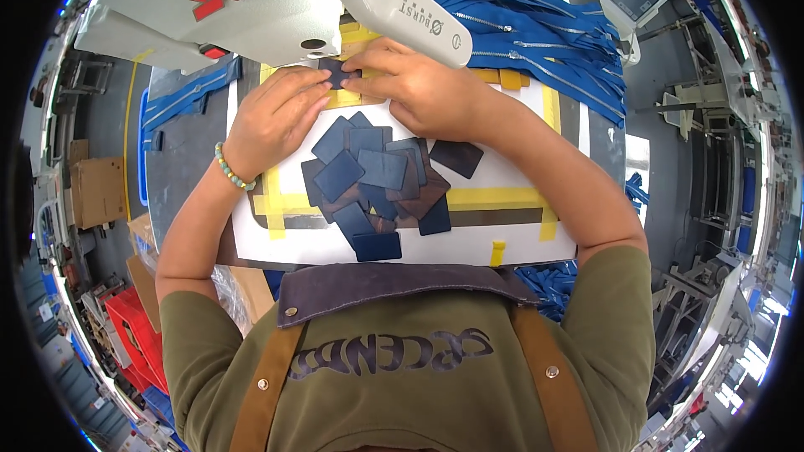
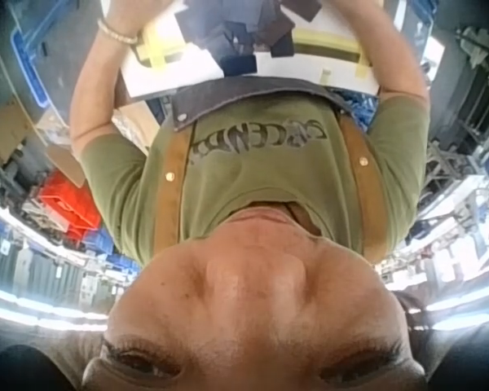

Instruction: The user is sewing small leather patches onto a blue fabric strip using a specialized sewing machine.

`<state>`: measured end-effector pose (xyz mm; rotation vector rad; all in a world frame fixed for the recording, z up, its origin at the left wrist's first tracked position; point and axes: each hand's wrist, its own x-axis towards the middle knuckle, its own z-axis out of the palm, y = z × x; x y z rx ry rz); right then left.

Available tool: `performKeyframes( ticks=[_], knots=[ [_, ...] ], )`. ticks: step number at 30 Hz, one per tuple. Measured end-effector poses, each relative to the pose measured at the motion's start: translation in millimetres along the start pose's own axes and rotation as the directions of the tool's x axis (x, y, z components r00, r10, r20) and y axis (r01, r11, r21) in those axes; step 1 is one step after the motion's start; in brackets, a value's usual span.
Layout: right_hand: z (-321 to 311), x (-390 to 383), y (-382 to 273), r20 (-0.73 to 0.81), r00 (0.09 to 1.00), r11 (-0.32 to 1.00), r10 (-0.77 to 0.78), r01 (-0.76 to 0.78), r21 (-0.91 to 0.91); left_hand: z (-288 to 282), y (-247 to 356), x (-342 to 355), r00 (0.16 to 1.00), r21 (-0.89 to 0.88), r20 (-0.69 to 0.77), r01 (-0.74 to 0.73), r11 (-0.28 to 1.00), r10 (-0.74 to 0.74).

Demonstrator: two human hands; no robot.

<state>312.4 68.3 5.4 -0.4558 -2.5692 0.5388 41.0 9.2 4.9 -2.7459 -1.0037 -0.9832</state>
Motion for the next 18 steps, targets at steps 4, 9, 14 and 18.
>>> performKeyframes(
  ticks=[4,9,14,18],
  knots=[
    [1,3,0,0.019,0.999,0.997,-0.04,0.041,-0.072,3,-5,2,0.998,0.012,0.009,-0.055,0.998,0.055],
    [0,6,-7,0.041,0.998,0.983,-0.047,0.054,-0.178,10,-5,3,0.999,-0.067,-0.009,-0.047,0.997,0.047],
    [8,-1,-6,-0.009,1.0,0.984,0.01,-0.011,-0.176,10,-2,3,1.0,-0.075,0.014,-0.025,0.997,0.026],
    [-3,-3,13,-0.022,0.997,0.991,-0.072,0.069,-0.113,5,2,7,0.997,-0.013,0.066,-0.041,0.999,0.042]
  ],
)
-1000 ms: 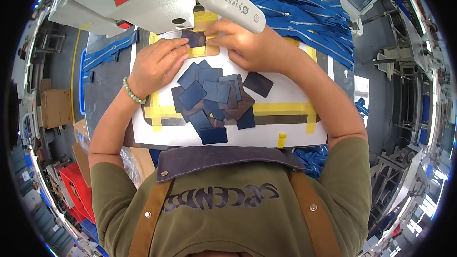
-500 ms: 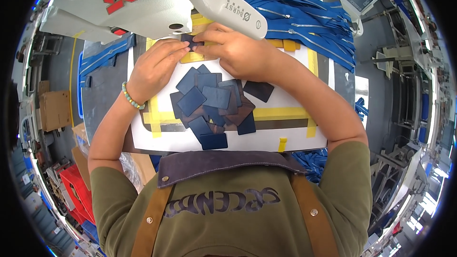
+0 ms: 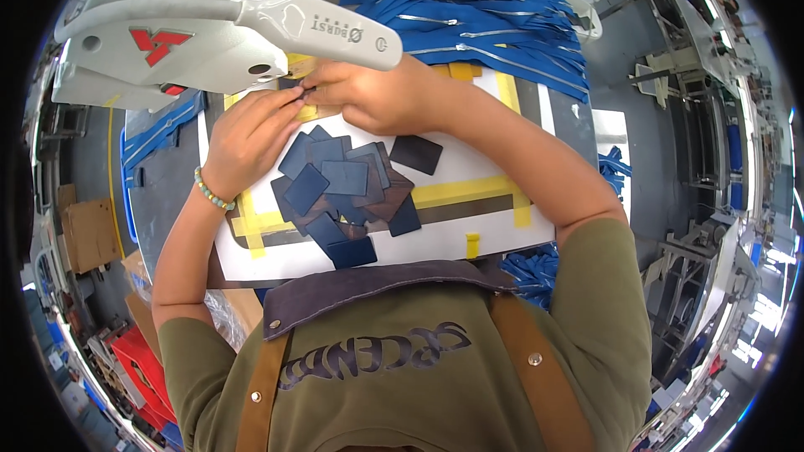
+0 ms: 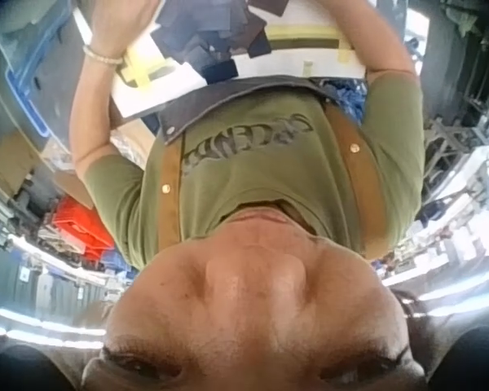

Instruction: The user is sewing small leather patches onto a blue fabric strip using a specialized sewing machine.

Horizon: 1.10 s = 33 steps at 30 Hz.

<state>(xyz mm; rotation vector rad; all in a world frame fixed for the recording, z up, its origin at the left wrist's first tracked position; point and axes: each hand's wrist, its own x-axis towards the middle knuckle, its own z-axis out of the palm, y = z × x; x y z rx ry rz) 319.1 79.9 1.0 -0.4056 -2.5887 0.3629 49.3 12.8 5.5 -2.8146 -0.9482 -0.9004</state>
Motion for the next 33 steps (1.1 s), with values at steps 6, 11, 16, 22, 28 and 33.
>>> performKeyframes(
  ticks=[6,11,16,22,28,33],
  knots=[
    [-70,-6,24,-0.105,0.982,0.955,0.159,-0.18,-0.235,0,-5,-10,1.0,0.028,0.008,0.025,0.999,-0.025],
    [-105,-26,19,0.096,0.854,0.84,0.511,-0.472,-0.269,-1,-5,-9,1.0,0.018,0.013,0.024,1.0,-0.025],
    [-84,-29,28,0.067,0.84,0.797,0.539,-0.483,-0.362,0,-6,-11,1.0,0.018,0.005,0.026,1.0,-0.026],
    [-99,-32,50,0.209,0.805,0.828,0.556,-0.557,-0.059,-1,-4,-12,0.999,0.019,0.006,0.032,0.999,-0.032],
    [-99,-43,72,0.258,0.748,0.662,0.611,-0.662,0.352,-1,-5,-11,0.999,0.017,0.001,0.037,0.999,-0.037],
    [-79,-22,51,0.26,0.795,0.718,0.548,-0.606,0.343,-1,-6,-13,1.0,0.021,-0.005,0.013,1.0,-0.013]
  ],
)
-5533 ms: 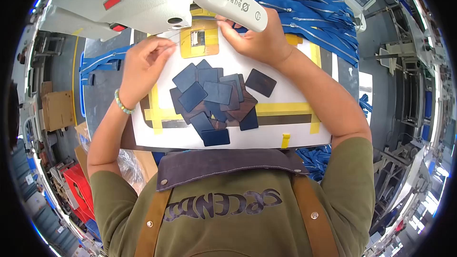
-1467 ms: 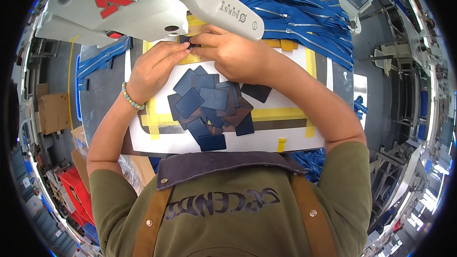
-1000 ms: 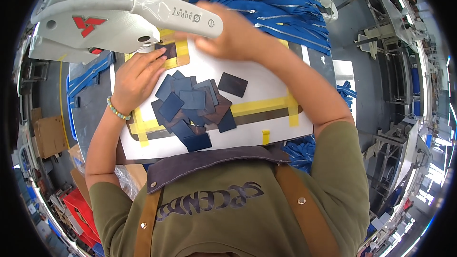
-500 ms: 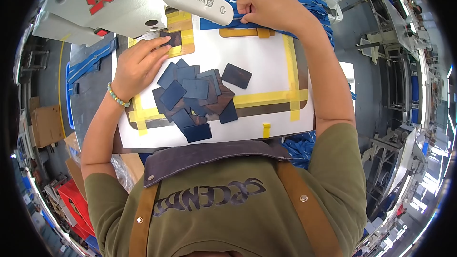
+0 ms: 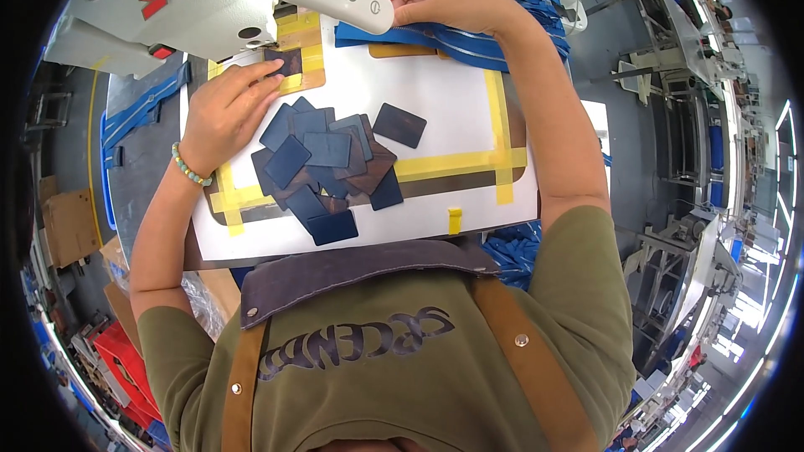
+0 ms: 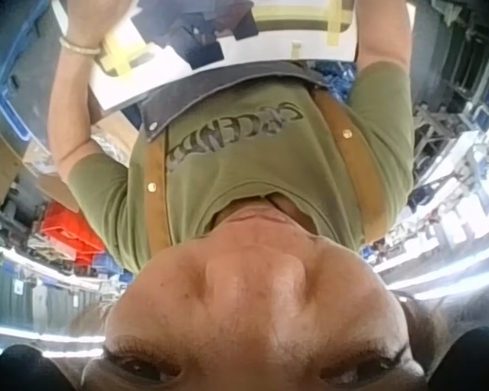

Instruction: The user is sewing small leather patches onto a blue fabric strip using a specialized sewing machine.

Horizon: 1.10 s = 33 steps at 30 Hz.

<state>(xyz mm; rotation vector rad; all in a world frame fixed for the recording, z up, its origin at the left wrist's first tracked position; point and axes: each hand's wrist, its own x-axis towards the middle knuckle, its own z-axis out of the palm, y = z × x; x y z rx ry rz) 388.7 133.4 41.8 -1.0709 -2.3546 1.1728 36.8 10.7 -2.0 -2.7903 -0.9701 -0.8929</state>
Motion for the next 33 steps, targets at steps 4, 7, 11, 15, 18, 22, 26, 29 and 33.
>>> performKeyframes(
  ticks=[4,7,11,15,18,22,26,29,33],
  knots=[
    [-21,-3,1,0.033,0.999,0.999,0.026,-0.024,-0.041,-4,1,-1,1.0,-0.018,-0.015,-0.011,1.0,0.011],
    [-66,-29,16,-0.319,0.948,0.927,-0.008,-0.113,-0.357,1,0,4,0.999,-0.038,-0.041,-0.034,0.999,0.033],
    [-115,-47,37,-0.398,0.917,0.755,-0.014,0.271,0.597,5,-4,-2,0.998,0.003,-0.048,-0.046,0.999,0.046],
    [-162,-64,44,-0.332,0.856,0.258,-0.397,0.451,0.854,3,-4,-1,0.996,0.007,-0.065,-0.063,0.998,0.063],
    [-170,-76,18,-0.47,0.837,0.632,-0.281,0.53,0.566,1,-3,-1,0.995,0.008,-0.08,-0.061,0.998,0.061],
    [-86,-32,-46,0.051,0.977,0.911,-0.208,0.212,-0.353,3,-4,4,0.993,-0.007,-0.093,-0.077,0.997,0.076],
    [28,13,-38,0.074,0.925,0.914,-0.371,0.378,-0.144,-2,0,3,0.994,0.004,-0.103,-0.046,0.999,0.046],
    [61,28,-47,0.068,0.979,0.961,-0.193,0.174,0.215,-4,3,5,0.99,0.0,-0.135,-0.031,1.0,0.031],
    [83,41,-30,-0.104,0.975,0.98,-0.199,0.196,-0.035,-5,3,1,0.989,0.014,-0.146,-0.034,0.999,0.036]
  ],
)
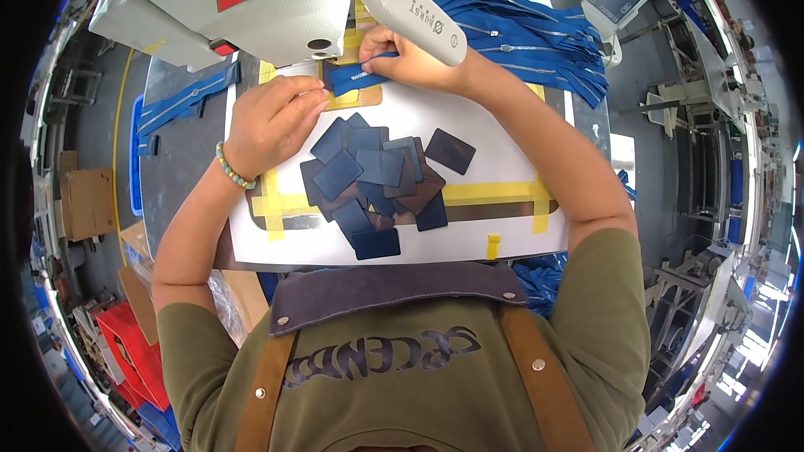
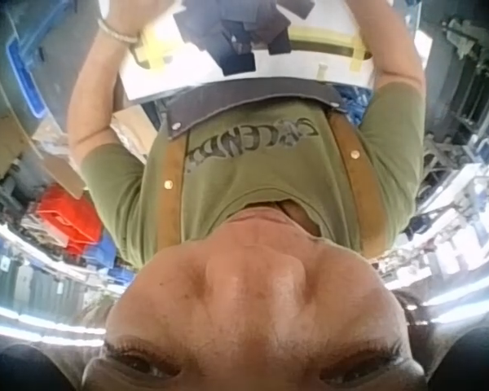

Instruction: The user is sewing small leather patches onto a blue fabric strip using a specialized sewing machine.

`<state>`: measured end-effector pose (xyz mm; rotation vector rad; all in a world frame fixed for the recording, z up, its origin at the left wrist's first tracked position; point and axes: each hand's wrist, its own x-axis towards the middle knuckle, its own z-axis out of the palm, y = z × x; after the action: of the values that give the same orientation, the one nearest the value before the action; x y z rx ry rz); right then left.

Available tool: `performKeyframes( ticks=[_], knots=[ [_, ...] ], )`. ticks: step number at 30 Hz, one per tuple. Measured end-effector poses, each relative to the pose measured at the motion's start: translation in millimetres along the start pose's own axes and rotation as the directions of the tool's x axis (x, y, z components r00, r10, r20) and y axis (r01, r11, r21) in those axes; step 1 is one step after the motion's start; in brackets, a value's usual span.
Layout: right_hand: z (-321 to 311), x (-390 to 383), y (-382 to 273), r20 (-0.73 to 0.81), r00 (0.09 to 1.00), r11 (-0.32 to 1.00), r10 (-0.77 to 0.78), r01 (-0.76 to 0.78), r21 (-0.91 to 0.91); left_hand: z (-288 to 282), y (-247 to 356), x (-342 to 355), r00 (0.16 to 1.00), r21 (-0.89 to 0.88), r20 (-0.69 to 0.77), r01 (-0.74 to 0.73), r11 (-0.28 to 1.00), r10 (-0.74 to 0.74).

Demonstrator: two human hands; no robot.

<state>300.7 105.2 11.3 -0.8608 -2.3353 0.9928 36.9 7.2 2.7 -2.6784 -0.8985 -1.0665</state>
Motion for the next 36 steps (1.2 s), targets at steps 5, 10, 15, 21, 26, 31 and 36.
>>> performKeyframes(
  ticks=[5,10,15,21,26,31,36],
  knots=[
    [-2,-2,-13,0.056,0.969,0.97,0.242,-0.241,-0.03,2,1,0,0.99,0.031,0.14,0.015,0.999,-0.019],
    [-7,-1,-15,0.097,0.97,0.975,0.221,-0.22,-0.029,4,3,1,0.97,0.06,0.238,0.03,0.998,-0.044],
    [-4,2,-11,0.073,0.979,0.982,0.191,-0.191,-0.012,7,4,1,0.959,0.046,0.265,0.091,0.995,-0.1],
    [-6,0,0,-0.165,0.979,0.974,-0.122,0.086,-0.208,12,4,-2,0.955,-0.084,0.23,0.211,0.974,-0.187],
    [-12,12,31,-0.228,0.971,0.996,-0.077,0.063,-0.067,13,6,2,0.946,-0.048,0.269,0.202,0.978,-0.182],
    [-17,2,20,-0.171,0.985,0.916,-0.027,0.093,0.391,9,10,5,0.925,-0.011,0.314,0.231,0.973,-0.215],
    [-46,-21,9,0.197,0.976,0.598,0.098,-0.216,0.772,11,7,3,0.947,-0.021,0.266,0.191,0.981,-0.179]
  ],
)
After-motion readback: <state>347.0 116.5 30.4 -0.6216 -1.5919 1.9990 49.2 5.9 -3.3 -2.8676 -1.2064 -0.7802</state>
